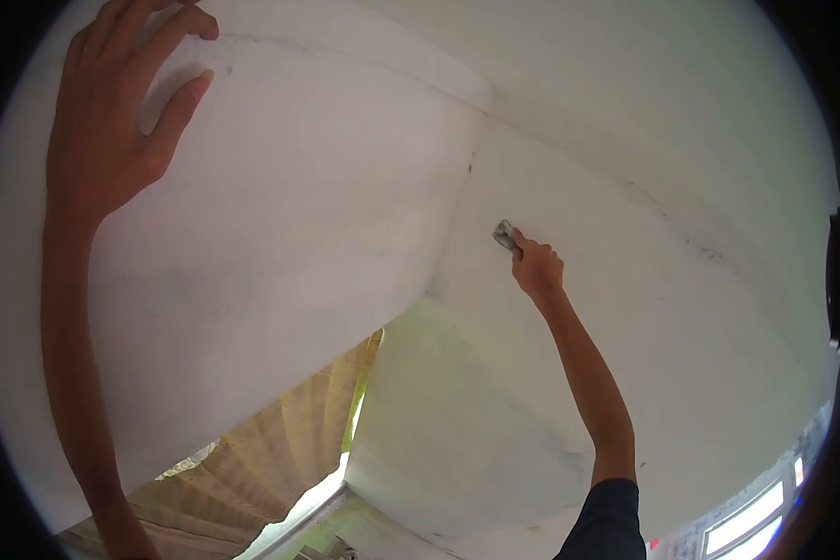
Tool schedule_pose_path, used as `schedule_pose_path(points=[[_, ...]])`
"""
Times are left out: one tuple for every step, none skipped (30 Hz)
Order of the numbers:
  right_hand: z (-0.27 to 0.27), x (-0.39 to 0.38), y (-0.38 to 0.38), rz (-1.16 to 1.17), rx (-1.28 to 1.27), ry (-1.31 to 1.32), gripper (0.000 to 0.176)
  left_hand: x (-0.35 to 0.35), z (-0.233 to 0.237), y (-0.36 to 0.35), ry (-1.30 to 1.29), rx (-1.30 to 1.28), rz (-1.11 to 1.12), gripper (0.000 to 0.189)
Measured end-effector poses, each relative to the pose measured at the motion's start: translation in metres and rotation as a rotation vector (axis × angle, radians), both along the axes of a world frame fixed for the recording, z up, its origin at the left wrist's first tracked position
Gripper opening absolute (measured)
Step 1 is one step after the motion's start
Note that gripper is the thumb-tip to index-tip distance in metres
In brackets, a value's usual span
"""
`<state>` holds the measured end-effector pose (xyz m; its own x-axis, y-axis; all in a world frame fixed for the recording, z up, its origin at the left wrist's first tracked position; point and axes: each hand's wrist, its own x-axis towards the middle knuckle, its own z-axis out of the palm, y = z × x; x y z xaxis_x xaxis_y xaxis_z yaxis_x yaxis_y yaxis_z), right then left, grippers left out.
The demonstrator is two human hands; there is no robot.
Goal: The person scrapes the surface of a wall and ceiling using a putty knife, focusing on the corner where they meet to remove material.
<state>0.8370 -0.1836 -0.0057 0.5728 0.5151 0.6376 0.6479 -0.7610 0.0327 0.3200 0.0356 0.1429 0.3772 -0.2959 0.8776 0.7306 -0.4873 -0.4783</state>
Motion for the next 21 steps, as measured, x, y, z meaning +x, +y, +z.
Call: schedule_pose_path(points=[[0.005, -0.003, 0.012, 0.004, -0.001, 0.017, 0.045, 0.0, 0.0, 0.0, -0.002, -0.005, -0.002, 0.025], [0.006, -0.004, 0.025, 0.016, -0.008, 0.022, 0.045, 0.0, 0.0, 0.0, -0.006, -0.003, -0.01, 0.025], [0.005, -0.001, 0.042, 0.029, -0.016, 0.021, 0.045, 0.0, -0.002, 0.0, -0.014, -0.003, -0.017, 0.025], [0.005, 0.002, 0.058, 0.041, -0.025, 0.021, 0.044, 0.001, -0.003, 0.0, -0.022, -0.004, -0.025, 0.025], [0.005, 0.002, 0.072, 0.015, -0.031, -0.008, 0.043, 0.001, -0.002, 0.001, -0.02, 0.004, -0.018, 0.025], [0.006, 0.003, 0.075, 0.022, -0.013, 0.009, 0.043, 0.002, -0.003, 0.001, -0.02, 0.008, -0.012, 0.025], [0.006, 0.006, 0.076, 0.028, 0.0, 0.025, 0.043, 0.003, -0.004, 0.004, -0.02, 0.007, -0.007, 0.024], [0.005, 0.006, 0.072, 0.03, -0.001, 0.046, 0.042, 0.004, -0.005, 0.006, -0.013, 0.013, 0.0, 0.024], [-0.001, 0.004, 0.065, 0.025, -0.01, 0.051, 0.042, 0.002, -0.005, 0.008, -0.003, 0.017, 0.01, 0.023], [-0.002, 0.004, 0.058, 0.02, -0.002, 0.05, 0.042, 0.002, -0.003, 0.009, 0.001, 0.039, 0.02, 0.023], [-0.001, 0.004, 0.054, 0.019, 0.008, 0.047, 0.042, 0.005, -0.004, 0.002, -0.02, -0.006, -0.014, 0.024], [-0.002, 0.006, 0.048, 0.025, 0.016, 0.052, 0.043, 0.013, -0.007, -0.013, -0.036, -0.052, -0.048, 0.026], [-0.004, 0.008, 0.042, 0.03, 0.023, 0.059, 0.043, 0.019, -0.007, -0.019, -0.059, -0.057, -0.078, 0.027], [-0.004, 0.009, 0.042, 0.037, 0.029, 0.066, 0.043, 0.025, -0.008, -0.026, -0.081, -0.061, -0.11, 0.027], [-0.001, 0.007, 0.048, 0.036, 0.017, 0.049, 0.043, 0.027, -0.008, -0.026, -0.093, -0.051, -0.114, 0.027], [0.002, 0.012, 0.063, 0.044, 0.021, 0.003, 0.042, 0.025, -0.008, -0.025, -0.091, -0.035, -0.106, 0.026], [0.0, 0.024, 0.08, 0.047, 0.025, -0.04, 0.042, 0.022, -0.009, -0.022, -0.084, -0.011, -0.09, 0.026], [0.003, 0.028, 0.091, 0.05, 0.033, -0.076, 0.042, 0.02, -0.006, -0.02, -0.074, 0.009, -0.083, 0.026], [0.011, 0.037, 0.086, 0.139, 0.086, 0.021, 0.039, 0.02, -0.005, -0.018, -0.074, 0.017, -0.077, 0.026], [0.011, 0.027, 0.08, 0.124, 0.027, 0.018, 0.039, 0.021, -0.007, -0.019, -0.068, 0.014, -0.078, 0.025], [0.012, 0.01, 0.078, 0.106, -0.014, 0.012, 0.04, 0.021, -0.005, -0.02, -0.065, 0.025, -0.081, 0.025]])
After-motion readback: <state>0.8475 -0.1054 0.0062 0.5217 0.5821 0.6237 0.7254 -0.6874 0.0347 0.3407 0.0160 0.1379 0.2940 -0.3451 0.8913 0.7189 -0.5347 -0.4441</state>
